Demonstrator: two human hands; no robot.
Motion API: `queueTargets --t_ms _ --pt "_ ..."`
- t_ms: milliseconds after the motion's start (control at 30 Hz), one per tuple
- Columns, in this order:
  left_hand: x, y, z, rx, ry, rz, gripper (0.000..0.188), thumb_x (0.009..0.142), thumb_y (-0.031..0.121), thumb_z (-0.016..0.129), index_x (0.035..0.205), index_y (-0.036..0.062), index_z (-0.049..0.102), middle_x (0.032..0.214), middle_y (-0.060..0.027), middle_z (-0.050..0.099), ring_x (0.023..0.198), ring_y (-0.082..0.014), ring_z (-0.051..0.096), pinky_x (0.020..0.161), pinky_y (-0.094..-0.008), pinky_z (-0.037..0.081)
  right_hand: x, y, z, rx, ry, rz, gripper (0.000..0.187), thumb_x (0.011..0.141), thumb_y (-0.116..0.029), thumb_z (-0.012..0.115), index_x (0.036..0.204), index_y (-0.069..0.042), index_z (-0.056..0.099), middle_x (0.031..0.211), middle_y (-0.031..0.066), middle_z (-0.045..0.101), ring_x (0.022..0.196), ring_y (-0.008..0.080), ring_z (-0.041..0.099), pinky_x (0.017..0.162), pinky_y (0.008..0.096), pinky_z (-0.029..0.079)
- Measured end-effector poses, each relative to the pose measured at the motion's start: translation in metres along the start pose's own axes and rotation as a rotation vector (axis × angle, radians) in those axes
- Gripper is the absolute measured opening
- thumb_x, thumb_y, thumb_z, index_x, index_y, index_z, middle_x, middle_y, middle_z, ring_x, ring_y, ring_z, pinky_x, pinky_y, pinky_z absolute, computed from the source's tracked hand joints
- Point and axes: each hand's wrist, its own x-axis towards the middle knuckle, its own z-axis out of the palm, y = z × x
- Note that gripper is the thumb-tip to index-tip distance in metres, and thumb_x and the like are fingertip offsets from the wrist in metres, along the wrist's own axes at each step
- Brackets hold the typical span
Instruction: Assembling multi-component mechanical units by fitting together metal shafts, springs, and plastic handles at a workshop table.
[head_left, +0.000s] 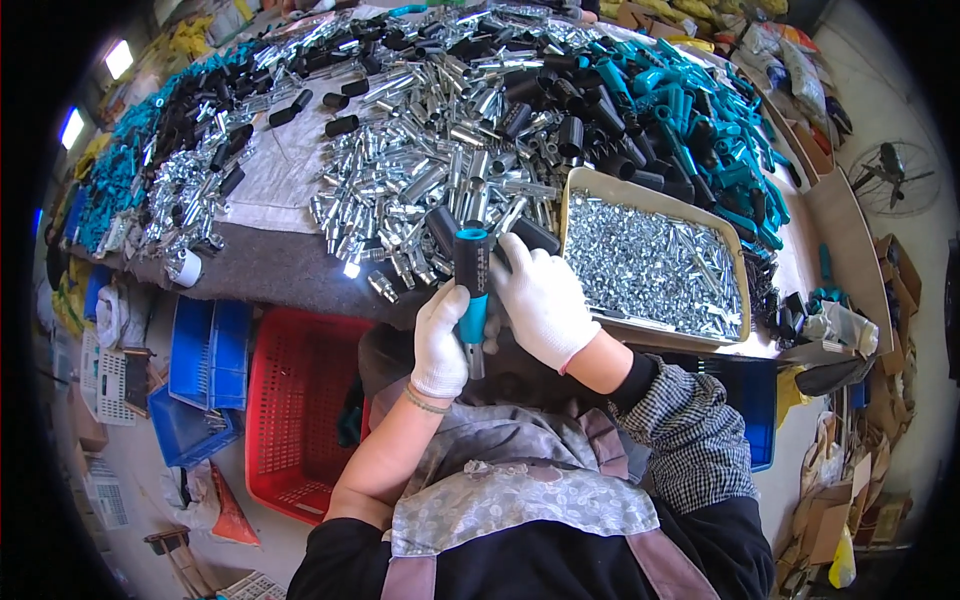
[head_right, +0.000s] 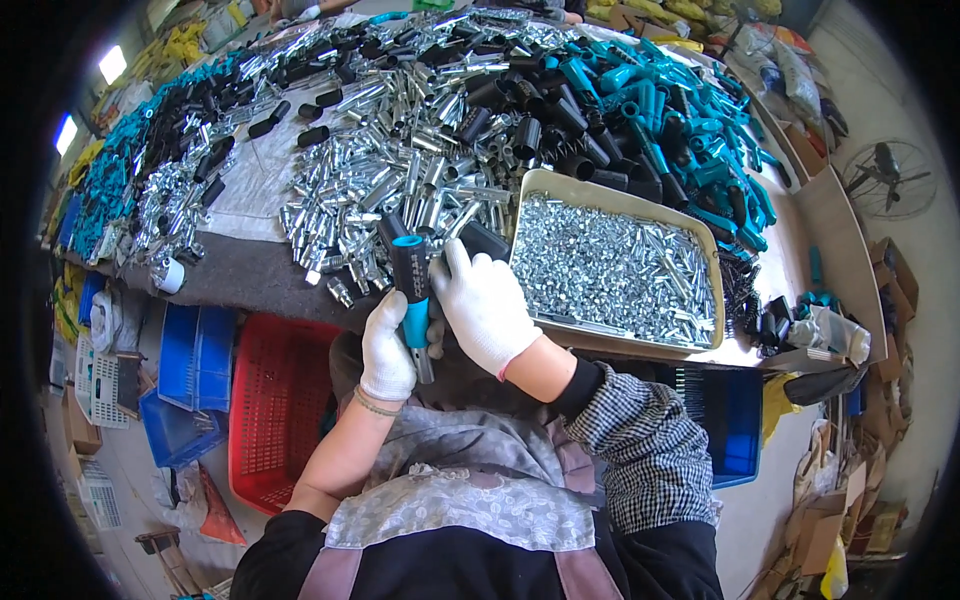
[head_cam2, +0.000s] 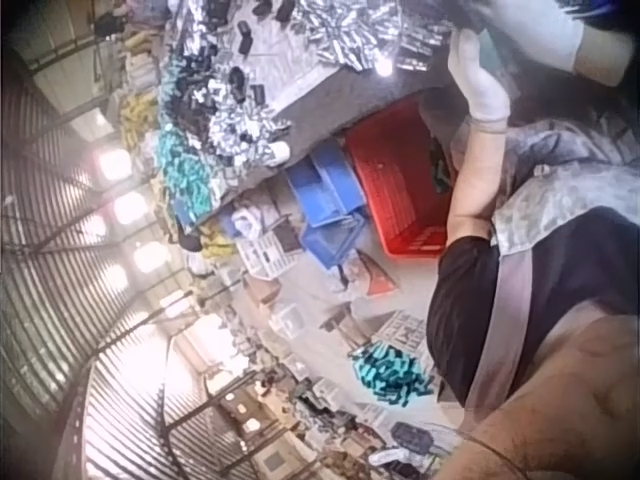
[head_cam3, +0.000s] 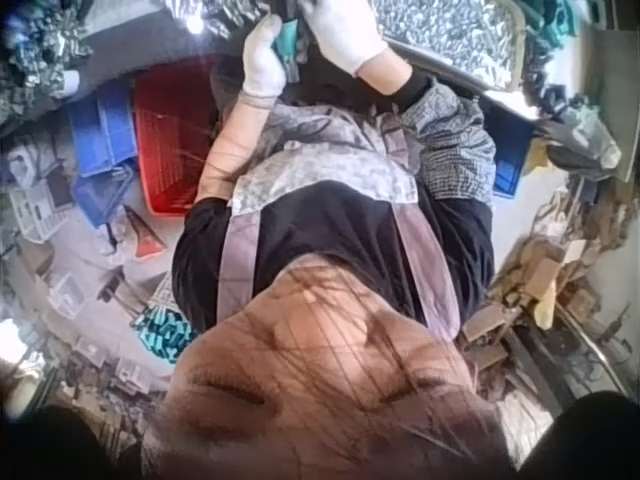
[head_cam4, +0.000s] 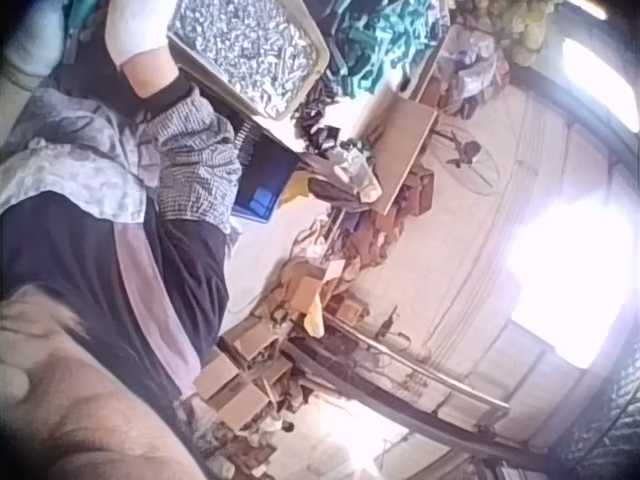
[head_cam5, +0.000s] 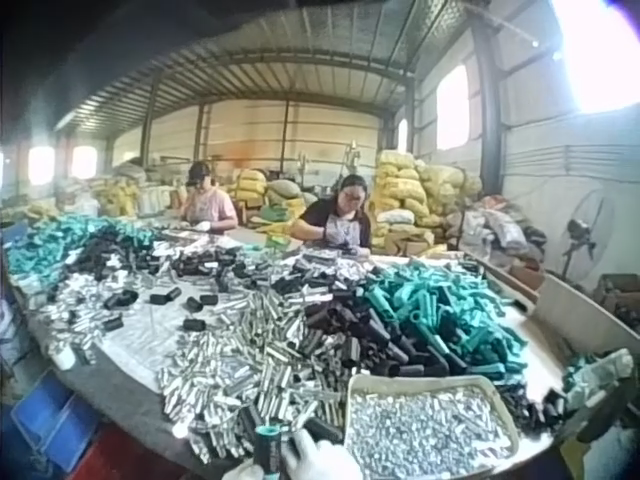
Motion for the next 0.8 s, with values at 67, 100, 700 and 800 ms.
queueTargets --t_ms 67,100,700,800 --pt "0.001 0.0 -0.001 -0.027 -0.026 0.011 0.05 0.098 0.046 0.057 0.113 -0.0008 0.059 0.085 -0.0062 0.062 0.068 -0.0122 0.062 0.053 -0.0245 0.052 0.001 0.004 -0.002 0.057 0.029 -0.004 0.035 0.074 -0.01 0.068 0.108 -0.003 0.064 0.117 0.0169 0.057 0.086 0.0353 0.062 0.074 0.0439 0.053" --pt "0.001 0.0 -0.002 -0.028 -0.028 0.017 0.05 0.098 0.046 0.057 0.113 -0.0008 0.059 0.085 -0.0062 0.062 0.068 -0.0122 0.062 0.053 -0.0245 0.052 0.004 0.009 -0.008 0.09 0.013 -0.011 0.032 0.074 -0.009 0.066 0.106 -0.003 0.064 0.117 0.017 0.057 0.085 0.0354 0.062 0.074 0.0445 0.052" --pt "0.003 0.001 -0.003 0.071 -0.098 -0.063 0.049 0.095 0.042 0.065 0.118 -0.0003 0.058 0.093 -0.0075 0.065 0.071 -0.0124 0.062 0.055 -0.0253 0.051 0.213 0.097 0.019 -0.169 -0.46 0.064 0.028 0.081 -0.016 0.064 0.105 -0.006 0.076 0.107 0.0166 0.073 0.098 0.0327 0.071 0.08 0.0415 0.057" --pt "0.002 0.003 -0.003 0.047 -0.063 -0.085 0.049 0.095 0.04 0.066 0.12 -0.0004 0.058 0.092 -0.0076 0.065 0.07 -0.0123 0.062 0.055 -0.0253 0.051 0.219 0.095 0.025 -0.186 -0.469 0.103 0.03 0.081 -0.016 0.064 0.106 -0.006 0.076 0.109 0.018 0.073 0.099 0.0327 0.071 0.081 0.0412 0.057"
